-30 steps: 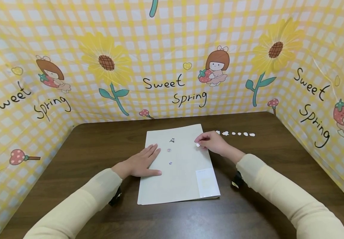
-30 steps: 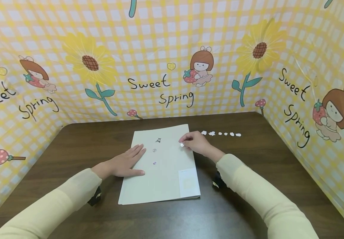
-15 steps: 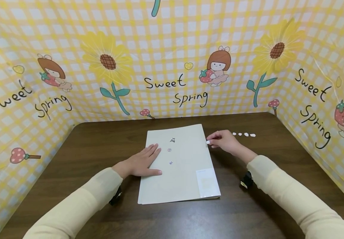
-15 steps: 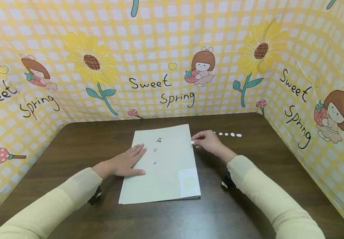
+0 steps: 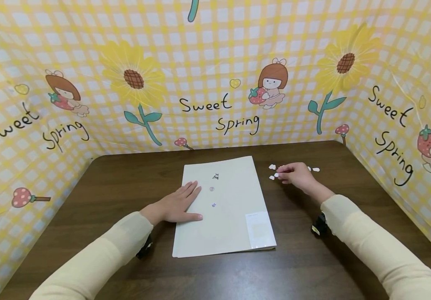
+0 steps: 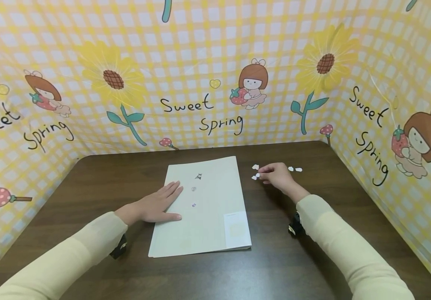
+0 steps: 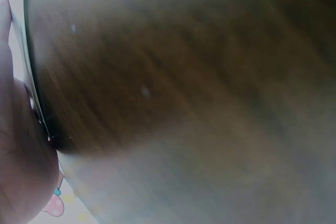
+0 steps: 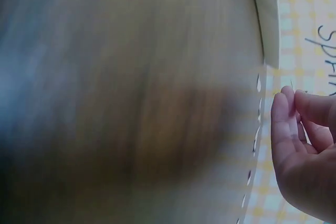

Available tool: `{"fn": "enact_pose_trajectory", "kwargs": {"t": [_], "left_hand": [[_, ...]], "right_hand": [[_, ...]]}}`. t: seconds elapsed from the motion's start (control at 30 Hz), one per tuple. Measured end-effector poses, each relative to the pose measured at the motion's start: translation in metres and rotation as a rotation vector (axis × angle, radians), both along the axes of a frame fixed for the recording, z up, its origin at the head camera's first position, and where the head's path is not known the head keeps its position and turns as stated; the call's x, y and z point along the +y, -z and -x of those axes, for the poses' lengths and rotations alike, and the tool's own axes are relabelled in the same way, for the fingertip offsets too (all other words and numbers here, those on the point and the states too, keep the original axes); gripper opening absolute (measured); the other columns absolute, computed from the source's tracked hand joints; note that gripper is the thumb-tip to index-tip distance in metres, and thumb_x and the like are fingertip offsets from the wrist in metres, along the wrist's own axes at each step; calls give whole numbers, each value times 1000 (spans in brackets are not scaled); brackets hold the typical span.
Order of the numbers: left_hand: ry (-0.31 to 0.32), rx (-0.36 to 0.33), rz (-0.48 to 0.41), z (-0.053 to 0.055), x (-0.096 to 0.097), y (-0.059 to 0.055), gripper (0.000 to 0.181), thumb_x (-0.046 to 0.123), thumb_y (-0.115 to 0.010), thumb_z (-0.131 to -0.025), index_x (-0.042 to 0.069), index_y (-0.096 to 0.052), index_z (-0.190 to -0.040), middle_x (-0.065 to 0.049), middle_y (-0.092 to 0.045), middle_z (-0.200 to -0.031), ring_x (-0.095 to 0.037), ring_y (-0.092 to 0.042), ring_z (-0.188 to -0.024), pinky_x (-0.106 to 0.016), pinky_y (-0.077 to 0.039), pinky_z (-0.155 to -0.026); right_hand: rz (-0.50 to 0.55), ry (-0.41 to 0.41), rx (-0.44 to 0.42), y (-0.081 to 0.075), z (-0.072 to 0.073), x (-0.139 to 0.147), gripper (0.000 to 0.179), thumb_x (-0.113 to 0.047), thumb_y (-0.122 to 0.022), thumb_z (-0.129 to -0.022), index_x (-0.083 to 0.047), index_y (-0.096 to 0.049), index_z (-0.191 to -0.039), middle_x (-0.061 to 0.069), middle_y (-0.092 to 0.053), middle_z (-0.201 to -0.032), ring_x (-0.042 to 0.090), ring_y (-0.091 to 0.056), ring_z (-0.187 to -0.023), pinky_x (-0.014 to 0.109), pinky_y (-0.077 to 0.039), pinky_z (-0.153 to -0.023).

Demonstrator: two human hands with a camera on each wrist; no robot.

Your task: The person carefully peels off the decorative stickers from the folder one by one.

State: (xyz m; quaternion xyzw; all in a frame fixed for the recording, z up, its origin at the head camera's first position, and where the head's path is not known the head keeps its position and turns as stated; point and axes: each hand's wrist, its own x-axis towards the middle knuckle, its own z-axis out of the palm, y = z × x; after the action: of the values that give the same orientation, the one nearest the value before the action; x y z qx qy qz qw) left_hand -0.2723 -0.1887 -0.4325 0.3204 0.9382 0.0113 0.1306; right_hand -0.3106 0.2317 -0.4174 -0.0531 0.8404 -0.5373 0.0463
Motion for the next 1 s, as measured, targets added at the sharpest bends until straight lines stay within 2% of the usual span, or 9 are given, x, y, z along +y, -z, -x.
{"fn": "enact_pose_trajectory", "kwargs": {"t": [0.27, 0.57, 0.77, 1.0], "left_hand": [[6, 7, 3, -1, 1, -1, 104, 79, -37, -86, 7, -8, -157, -14, 1, -162, -29, 1, -147, -43, -10, -116], [13, -4, -16, -2, 1, -3, 103, 76, -39, -88, 4, -10, -156, -18, -1, -161, -32, -1, -147, -47, -12, -116], [3, -3, 7, -2, 2, -3, 104, 78, -37, -87, 7, -8, -156, -15, 0, -162, -29, 1, -147, -43, -11, -116], [7, -2, 4, -2, 2, -3, 104, 78, -37, -87, 7, -8, -156, -15, 0, -162, -29, 1, -147, -43, -10, -116]], "right_hand": [[-23, 33, -23, 2, 3, 10, 20, 6, -65, -90, 15, -65, -107, 18, -67, -100, 9, -63, -76, 27, -56, -69], [-89, 9, 0, 1, 3, 13, 9, 2, -71, -85, 8, -70, -92, 12, -68, -86, 12, -62, -71, 26, -55, -63], [-199, 12, 7, 3, 8, 9, 13, -1, -67, -88, 9, -69, -97, 13, -70, -88, 12, -62, -72, 24, -53, -63], [-242, -23, 31, 3, 9, 8, 12, 0, -65, -88, 10, -67, -95, 10, -68, -81, 12, -59, -69, 22, -49, -60]]}}
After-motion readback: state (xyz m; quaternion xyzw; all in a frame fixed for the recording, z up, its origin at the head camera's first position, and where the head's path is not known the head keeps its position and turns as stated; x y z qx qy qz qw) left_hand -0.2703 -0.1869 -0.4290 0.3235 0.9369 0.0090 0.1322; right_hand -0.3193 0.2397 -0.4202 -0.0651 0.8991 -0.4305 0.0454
